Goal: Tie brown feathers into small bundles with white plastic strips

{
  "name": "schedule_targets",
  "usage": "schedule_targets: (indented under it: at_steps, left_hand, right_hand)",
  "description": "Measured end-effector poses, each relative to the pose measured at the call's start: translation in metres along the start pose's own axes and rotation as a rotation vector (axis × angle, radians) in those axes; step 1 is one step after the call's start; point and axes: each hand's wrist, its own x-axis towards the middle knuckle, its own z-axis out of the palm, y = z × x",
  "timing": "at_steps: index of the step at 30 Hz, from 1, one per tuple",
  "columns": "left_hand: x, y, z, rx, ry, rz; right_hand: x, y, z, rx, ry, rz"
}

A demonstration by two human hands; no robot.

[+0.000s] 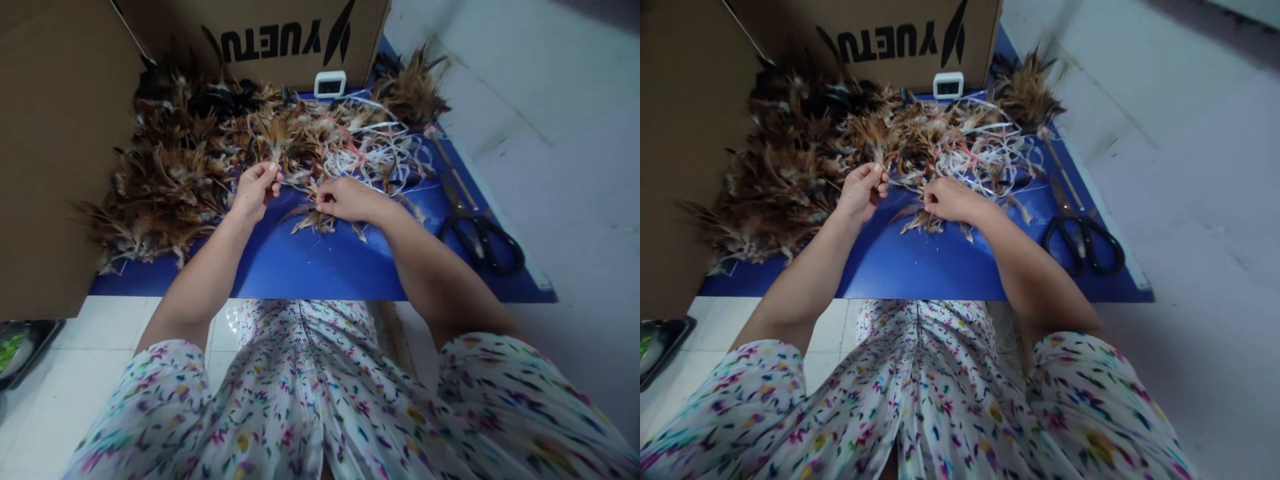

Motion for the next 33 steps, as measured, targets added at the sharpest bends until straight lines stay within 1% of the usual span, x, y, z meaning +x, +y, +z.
schedule_targets:
  at_steps: [5,9,12,17,20,22,24,26,29,31,33]
  left_hand:
    - [-0.005,0.002,0.003,0.008,-0.032,-0.034]
    - [-0.007,0.002,0.003,-0.006,-0.048,-0.035]
    - [-0.007,0.002,0.002,-0.026,-0.069,-0.01]
    - [-0.007,0.004,0.001,-0.054,-0.059,0.001]
    - [-0.007,0.004,0.002,-0.076,-0.044,-0.014]
    - [-0.008,0.004,0.002,-0.084,-0.044,-0.031]
    - [-0.009,0.004,0.003,-0.09,-0.052,-0.051]
    - [-0.009,0.004,0.004,-0.099,-0.059,-0.069]
    - [-0.011,0.003,0.005,-0.11,-0.058,-0.102]
    - [-0.012,0.002,0.006,-0.116,-0.072,-0.122]
    - [-0.013,0.0,0.007,-0.113,-0.111,-0.134]
  right_hand:
    - [0.001,0.004,-0.001,0.222,0.174,0.02]
    - [0.003,0.006,0.002,0.31,0.274,0.034]
    - [0.005,0.007,0.003,0.391,0.339,0.076]
    - [0.01,0.012,0.007,0.76,0.417,0.218]
    - [0.012,0.013,0.006,0.96,0.467,0.25]
    - [0.011,0.011,0.003,1.069,0.467,0.276]
    - [0.01,0.008,0.001,1.166,0.438,0.3]
    - [0.008,0.003,-0.001,1.249,0.397,0.282]
    - [0.006,-0.002,0.0,1.321,0.347,0.176]
    - [0.006,-0.005,0.002,1.335,0.353,0.096]
    - [0.007,-0.007,0.005,1.307,0.395,0.031]
